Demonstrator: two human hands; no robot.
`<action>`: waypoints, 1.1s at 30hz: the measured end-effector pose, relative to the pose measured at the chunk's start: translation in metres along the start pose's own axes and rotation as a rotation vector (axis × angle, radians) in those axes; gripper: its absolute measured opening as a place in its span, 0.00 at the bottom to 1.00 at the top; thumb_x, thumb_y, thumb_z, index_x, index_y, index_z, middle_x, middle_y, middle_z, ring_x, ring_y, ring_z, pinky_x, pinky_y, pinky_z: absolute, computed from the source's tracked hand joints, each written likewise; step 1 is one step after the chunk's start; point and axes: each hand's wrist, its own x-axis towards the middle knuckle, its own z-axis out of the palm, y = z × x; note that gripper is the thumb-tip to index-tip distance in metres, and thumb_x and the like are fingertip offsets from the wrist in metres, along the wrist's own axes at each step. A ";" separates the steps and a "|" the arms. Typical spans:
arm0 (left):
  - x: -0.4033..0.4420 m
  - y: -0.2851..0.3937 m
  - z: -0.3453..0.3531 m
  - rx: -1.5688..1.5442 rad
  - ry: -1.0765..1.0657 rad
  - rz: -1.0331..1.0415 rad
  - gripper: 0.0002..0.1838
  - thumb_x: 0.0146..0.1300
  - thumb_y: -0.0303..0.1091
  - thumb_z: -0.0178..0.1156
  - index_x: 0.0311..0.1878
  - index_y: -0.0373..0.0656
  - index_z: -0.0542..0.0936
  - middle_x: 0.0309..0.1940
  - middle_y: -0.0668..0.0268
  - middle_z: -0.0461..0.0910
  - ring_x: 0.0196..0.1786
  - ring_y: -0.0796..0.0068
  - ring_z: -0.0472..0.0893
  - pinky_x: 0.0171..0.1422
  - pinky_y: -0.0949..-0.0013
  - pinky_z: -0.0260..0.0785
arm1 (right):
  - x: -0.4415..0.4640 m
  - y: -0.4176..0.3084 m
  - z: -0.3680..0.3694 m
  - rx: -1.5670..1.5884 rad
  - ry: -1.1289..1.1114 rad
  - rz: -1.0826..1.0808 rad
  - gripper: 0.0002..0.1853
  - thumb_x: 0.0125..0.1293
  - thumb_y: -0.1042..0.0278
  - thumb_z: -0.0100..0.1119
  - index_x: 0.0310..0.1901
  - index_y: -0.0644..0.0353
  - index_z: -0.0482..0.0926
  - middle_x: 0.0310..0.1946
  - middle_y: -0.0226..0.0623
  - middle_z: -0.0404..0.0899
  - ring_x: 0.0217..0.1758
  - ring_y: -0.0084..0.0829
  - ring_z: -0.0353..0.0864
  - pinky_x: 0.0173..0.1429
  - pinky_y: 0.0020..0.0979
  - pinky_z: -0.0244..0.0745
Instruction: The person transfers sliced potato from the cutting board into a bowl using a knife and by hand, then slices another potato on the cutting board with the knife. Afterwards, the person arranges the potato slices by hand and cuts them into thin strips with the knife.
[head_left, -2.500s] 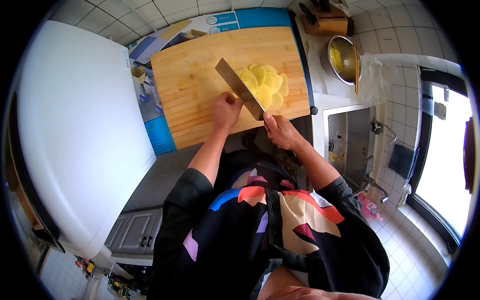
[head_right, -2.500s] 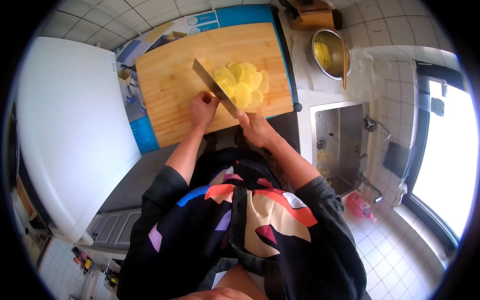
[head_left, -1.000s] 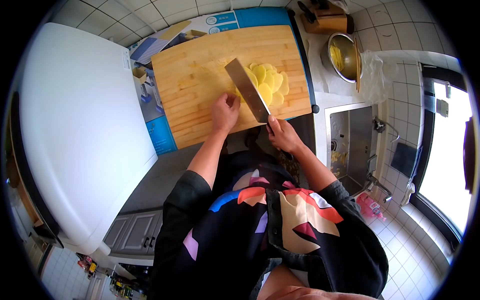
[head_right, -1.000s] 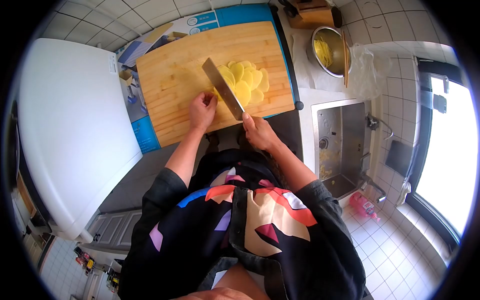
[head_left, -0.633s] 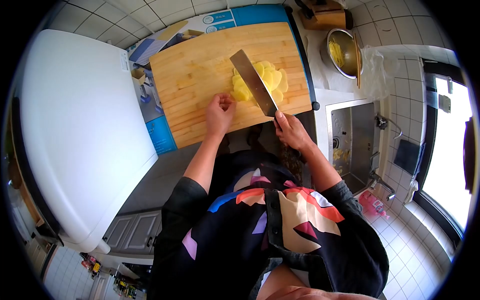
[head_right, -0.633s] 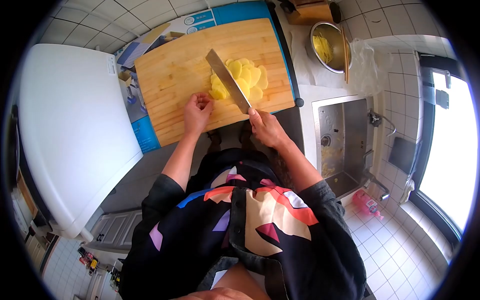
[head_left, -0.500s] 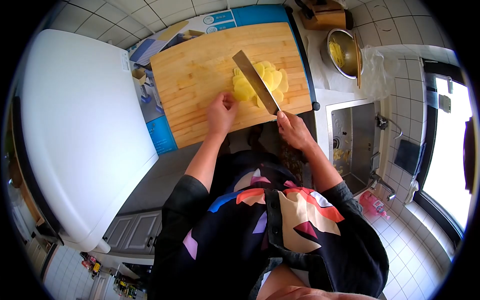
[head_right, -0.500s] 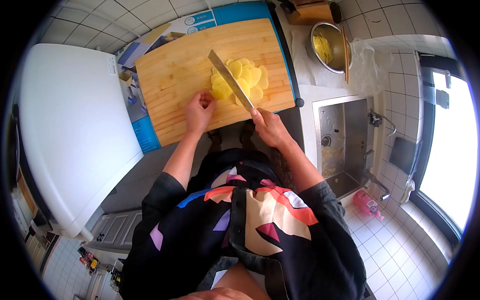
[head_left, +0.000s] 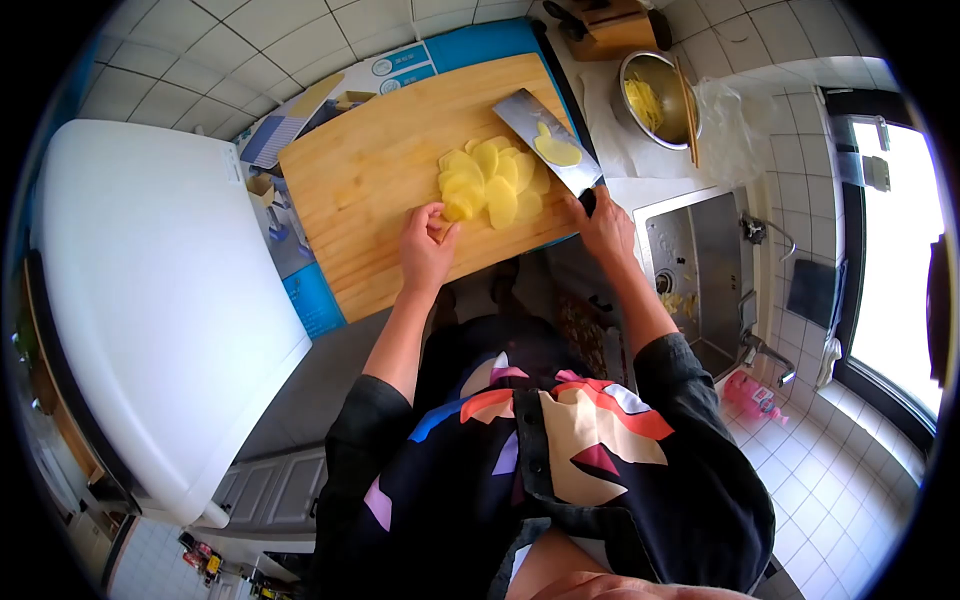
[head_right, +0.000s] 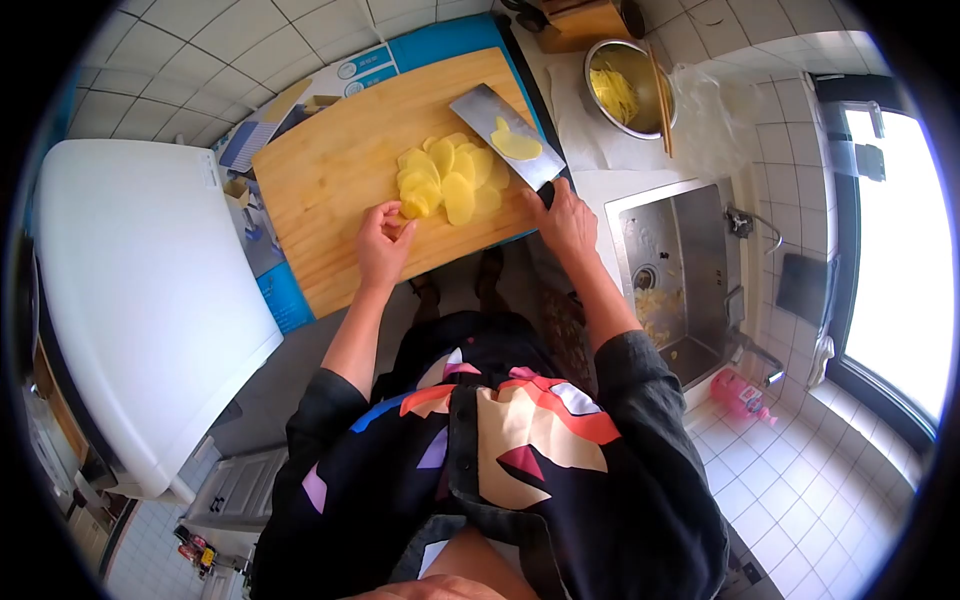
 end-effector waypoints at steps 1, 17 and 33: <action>0.001 0.001 0.000 0.031 -0.001 0.028 0.19 0.46 0.24 0.68 0.44 0.40 0.76 0.35 0.62 0.75 0.33 0.68 0.75 0.39 0.66 0.71 | 0.002 0.002 0.002 0.018 0.009 0.006 0.27 0.59 0.42 0.55 0.44 0.61 0.70 0.31 0.53 0.80 0.37 0.55 0.79 0.40 0.49 0.73; 0.006 0.015 0.003 0.213 0.014 0.146 0.38 0.37 0.28 0.75 0.56 0.45 0.69 0.58 0.56 0.66 0.62 0.54 0.65 0.64 0.60 0.62 | 0.041 -0.017 0.003 0.082 0.256 -0.423 0.18 0.53 0.63 0.64 0.44 0.60 0.73 0.40 0.40 0.73 0.48 0.45 0.71 0.49 0.41 0.68; 0.039 0.010 0.017 0.204 -0.117 0.263 0.46 0.34 0.30 0.76 0.61 0.41 0.65 0.59 0.52 0.66 0.62 0.50 0.63 0.66 0.57 0.58 | 0.081 -0.024 0.014 -0.165 0.236 -0.610 0.09 0.49 0.70 0.52 0.34 0.60 0.75 0.34 0.40 0.75 0.42 0.41 0.73 0.45 0.39 0.68</action>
